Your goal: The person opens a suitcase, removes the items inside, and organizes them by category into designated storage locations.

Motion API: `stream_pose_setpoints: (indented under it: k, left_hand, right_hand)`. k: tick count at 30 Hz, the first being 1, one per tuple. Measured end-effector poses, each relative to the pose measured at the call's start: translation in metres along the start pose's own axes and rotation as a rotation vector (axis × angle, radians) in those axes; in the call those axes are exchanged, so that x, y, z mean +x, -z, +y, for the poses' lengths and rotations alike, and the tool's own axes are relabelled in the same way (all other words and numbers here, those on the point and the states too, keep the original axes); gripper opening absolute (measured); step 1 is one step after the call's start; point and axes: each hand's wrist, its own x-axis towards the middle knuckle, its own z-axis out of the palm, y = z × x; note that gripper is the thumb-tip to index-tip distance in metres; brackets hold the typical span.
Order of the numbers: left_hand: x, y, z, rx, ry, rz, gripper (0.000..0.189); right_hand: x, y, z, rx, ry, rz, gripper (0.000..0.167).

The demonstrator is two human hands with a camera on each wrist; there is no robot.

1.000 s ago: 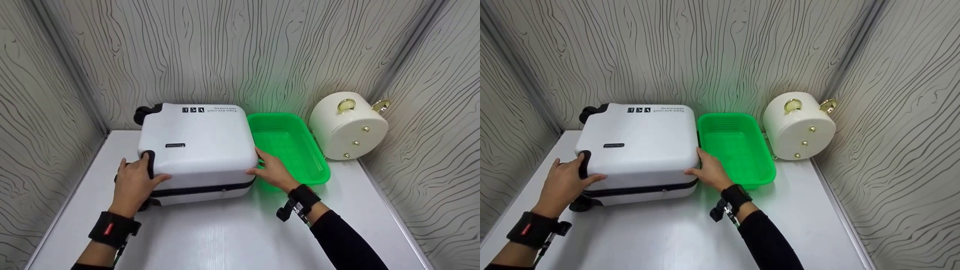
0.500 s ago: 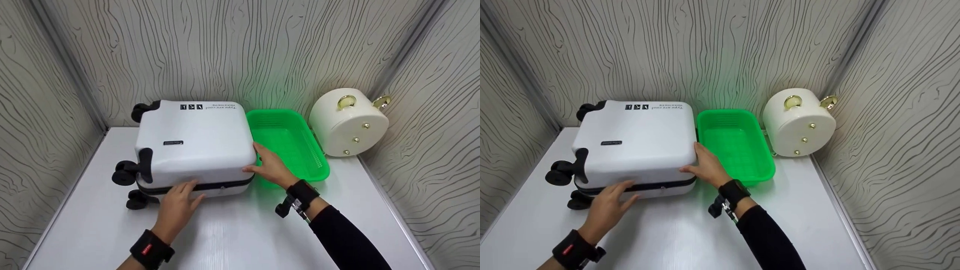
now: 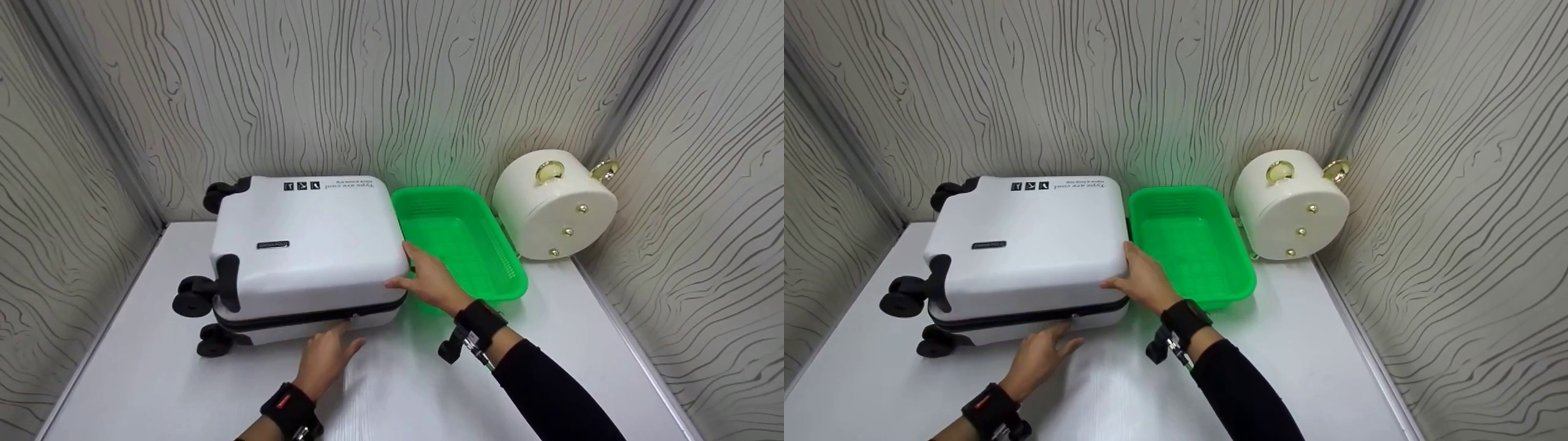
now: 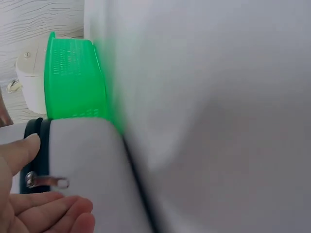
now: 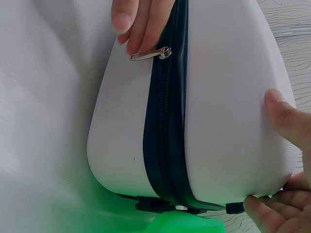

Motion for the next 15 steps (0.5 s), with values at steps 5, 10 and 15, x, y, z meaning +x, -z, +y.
stream_pose_setpoints:
  k: [5,10,15]
  left_hand:
    - [0.011,-0.015,0.004,-0.250,0.114,0.006,0.034]
    - [0.016,-0.017,0.009,-0.285,0.154,0.066,0.016]
    - [0.011,-0.011,0.011,-0.190,0.130,0.120,0.013]
  right_hand:
    - [-0.001,-0.001,0.002,0.032,-0.002,0.010,0.100]
    - [-0.001,-0.001,0.002,0.027,-0.001,0.006,0.101]
    - [0.000,0.001,-0.002,0.000,-0.029,-0.012,0.102]
